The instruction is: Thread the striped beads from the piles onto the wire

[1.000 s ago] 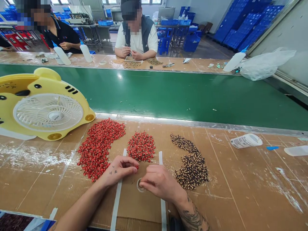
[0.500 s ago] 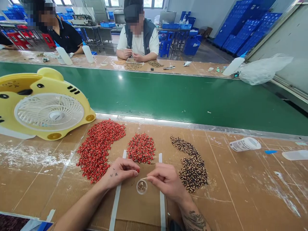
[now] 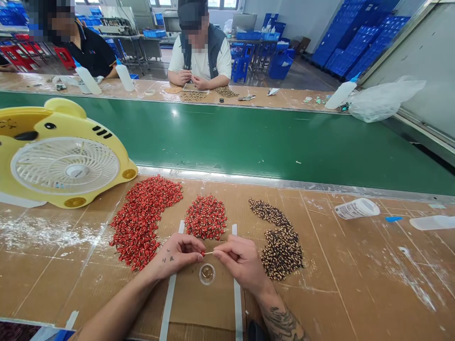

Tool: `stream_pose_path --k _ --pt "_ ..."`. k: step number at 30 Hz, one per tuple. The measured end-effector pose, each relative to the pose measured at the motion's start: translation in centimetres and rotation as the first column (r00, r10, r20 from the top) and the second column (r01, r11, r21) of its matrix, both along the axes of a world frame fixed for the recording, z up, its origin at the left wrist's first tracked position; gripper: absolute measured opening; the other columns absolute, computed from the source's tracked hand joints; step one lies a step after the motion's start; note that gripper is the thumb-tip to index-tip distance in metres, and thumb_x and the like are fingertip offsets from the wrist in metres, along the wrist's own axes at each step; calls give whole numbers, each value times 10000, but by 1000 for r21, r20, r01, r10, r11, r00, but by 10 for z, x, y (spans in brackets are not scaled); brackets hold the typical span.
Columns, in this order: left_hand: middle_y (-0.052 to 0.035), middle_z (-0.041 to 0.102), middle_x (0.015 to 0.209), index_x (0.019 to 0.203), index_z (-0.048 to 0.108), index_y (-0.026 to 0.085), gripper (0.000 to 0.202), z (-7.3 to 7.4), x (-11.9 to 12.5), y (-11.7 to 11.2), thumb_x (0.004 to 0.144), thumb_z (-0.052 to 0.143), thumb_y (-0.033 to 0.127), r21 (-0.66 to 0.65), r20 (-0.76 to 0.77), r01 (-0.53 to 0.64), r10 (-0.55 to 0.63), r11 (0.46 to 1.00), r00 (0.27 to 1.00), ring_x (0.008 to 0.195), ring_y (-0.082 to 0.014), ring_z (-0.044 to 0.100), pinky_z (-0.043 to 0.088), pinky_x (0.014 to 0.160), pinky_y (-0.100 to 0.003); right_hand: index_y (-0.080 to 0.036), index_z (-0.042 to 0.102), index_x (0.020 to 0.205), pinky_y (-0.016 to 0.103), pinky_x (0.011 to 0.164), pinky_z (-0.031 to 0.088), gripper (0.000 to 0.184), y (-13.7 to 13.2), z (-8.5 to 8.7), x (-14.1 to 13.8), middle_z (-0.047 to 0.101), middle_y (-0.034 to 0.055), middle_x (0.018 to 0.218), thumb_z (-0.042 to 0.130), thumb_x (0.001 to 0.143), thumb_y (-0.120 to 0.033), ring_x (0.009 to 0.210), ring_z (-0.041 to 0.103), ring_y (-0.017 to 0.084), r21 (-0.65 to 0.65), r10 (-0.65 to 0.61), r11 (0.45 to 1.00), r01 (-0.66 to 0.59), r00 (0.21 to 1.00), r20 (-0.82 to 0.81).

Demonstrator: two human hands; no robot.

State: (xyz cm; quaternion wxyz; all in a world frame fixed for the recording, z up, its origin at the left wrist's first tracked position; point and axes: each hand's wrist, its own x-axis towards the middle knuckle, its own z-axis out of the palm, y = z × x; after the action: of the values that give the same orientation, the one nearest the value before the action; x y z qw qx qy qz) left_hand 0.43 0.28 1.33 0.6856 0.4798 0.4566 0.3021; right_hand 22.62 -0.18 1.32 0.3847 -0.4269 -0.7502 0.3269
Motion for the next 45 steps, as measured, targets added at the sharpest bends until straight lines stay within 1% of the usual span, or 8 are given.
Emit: stream_pose_path --k 12,20,22,24,26,28,33,45 --pt "-18 657 670 774 730 117 160 2 0 1 710 773 257 21 -4 -6 6 1000 1000 588 -108 531 388 569 -211 -179 586 585 244 486 298 379 0 3 -1 370 -50 525 598 927 -342 488 383 108 67 -125 990 126 992 -15" --pt "-2 657 643 756 718 130 164 4 1 1 683 789 259 -10 4 -15 16 1000 1000 570 -104 534 389 559 -209 -171 638 640 245 526 316 439 5 8 3 489 -28 530 555 954 -467 513 437 110 -16 279 959 -282 939 201" --pt "-3 665 651 761 716 132 165 3 0 1 685 788 260 -15 4 -15 15 1000 1000 587 -111 552 403 574 -211 -172 675 722 246 552 340 407 8 10 9 531 -17 564 552 953 -483 539 470 120 -35 213 977 -211 949 234" --pt "-8 671 665 767 713 133 165 3 -1 2 688 785 257 -12 -10 -18 18 1000 1000 606 -118 566 417 591 -215 -175 684 761 252 576 364 375 12 15 23 573 -1 606 531 969 -446 565 501 131 -34 36 999 -29 970 241" --pt "-15 681 688 772 709 133 164 3 -2 3 691 782 255 -1 -12 -28 28 1000 1000 629 -125 578 430 611 -220 -180 688 781 261 610 398 329 14 23 43 639 22 686 518 980 -380 619 553 147 -33 -157 985 171 955 253" --pt "-21 692 707 772 706 135 159 2 -3 4 696 779 255 7 1 -28 28 1000 1000 652 -132 592 445 634 -226 -189 708 831 274 661 435 256 15 29 65 688 38 783 536 969 -317 703 602 169 -49 -240 962 269 917 320" --pt "-25 699 718 768 708 144 173 3 -4 3 702 780 287 1 8 -28 28 1000 1000 668 -147 610 462 642 -236 -212 747 886 314 761 470 140 5 31 97 691 45 854 609 910 -206 846 622 207 -109 -38 986 125 811 584" --pt "10 657 652 773 694 142 159 7 -6 4 690 778 248 -18 67 -53 54 998 996 622 -121 569 414 617 -220 -199 714 759 310 725 447 237 12 19 84 650 38 768 563 917 -106 793 585 197 -98 119 993 -69 666 737"
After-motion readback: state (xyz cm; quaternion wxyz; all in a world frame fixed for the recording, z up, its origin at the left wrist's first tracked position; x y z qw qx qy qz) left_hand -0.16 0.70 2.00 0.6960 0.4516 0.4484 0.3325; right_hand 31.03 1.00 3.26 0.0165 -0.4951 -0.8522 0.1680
